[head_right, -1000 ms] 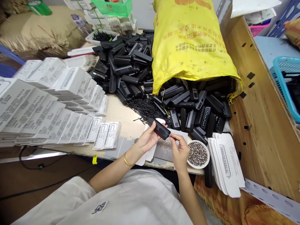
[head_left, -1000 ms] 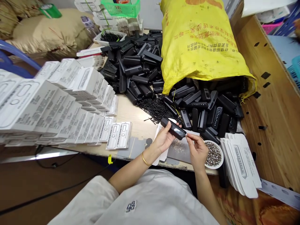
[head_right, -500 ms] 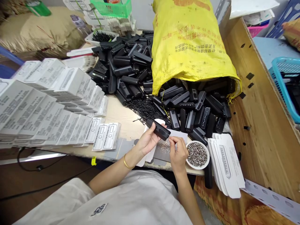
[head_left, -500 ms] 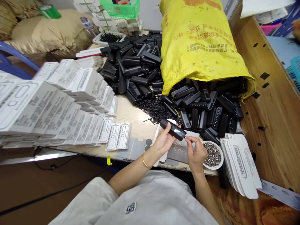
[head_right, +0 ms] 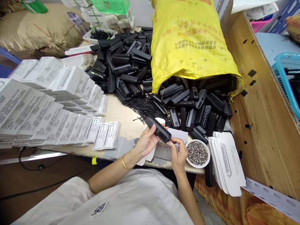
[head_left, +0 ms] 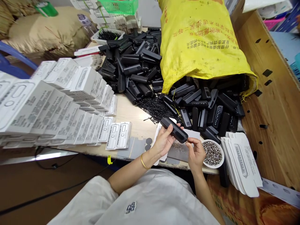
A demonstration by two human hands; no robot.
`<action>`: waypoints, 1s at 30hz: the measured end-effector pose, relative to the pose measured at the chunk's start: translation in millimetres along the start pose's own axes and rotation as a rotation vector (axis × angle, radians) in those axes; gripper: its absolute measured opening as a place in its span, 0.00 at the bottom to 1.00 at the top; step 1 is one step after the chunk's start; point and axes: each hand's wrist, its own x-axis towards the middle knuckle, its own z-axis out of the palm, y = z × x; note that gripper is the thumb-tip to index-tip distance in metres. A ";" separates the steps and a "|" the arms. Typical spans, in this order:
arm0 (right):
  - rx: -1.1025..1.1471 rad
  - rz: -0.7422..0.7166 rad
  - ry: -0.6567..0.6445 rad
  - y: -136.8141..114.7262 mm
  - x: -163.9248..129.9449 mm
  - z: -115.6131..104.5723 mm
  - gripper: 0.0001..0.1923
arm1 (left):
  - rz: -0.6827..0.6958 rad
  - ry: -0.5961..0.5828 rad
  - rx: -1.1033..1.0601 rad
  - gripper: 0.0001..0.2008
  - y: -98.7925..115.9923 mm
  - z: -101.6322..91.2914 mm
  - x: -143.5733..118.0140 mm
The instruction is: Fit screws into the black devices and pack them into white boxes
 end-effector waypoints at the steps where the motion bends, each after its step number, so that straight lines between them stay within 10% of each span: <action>1: 0.040 0.032 0.024 1.7 -0.1 -4.9 0.09 | 0.051 -0.063 0.073 0.19 -1.4 -0.8 -4.6; 6: 0.018 0.083 0.291 2.9 8.1 -39.1 0.10 | 0.229 -0.581 0.923 0.10 -39.0 -3.2 -7.9; 13: -0.250 -0.103 0.031 -19.3 33.7 -53.6 0.08 | 0.191 -0.271 1.473 0.28 -61.0 7.2 21.8; 18: -0.417 -0.255 -0.435 -22.8 61.0 5.0 0.04 | 0.514 -0.121 1.661 0.34 -25.1 -36.4 1.0; 22: -0.678 -0.225 -0.632 -12.3 75.9 56.0 0.16 | 0.412 0.099 1.807 0.39 -2.7 -80.0 -7.5; 30: -0.711 -0.236 -0.733 0.7 92.7 55.3 0.10 | 0.322 0.031 1.723 0.45 7.1 -85.0 3.7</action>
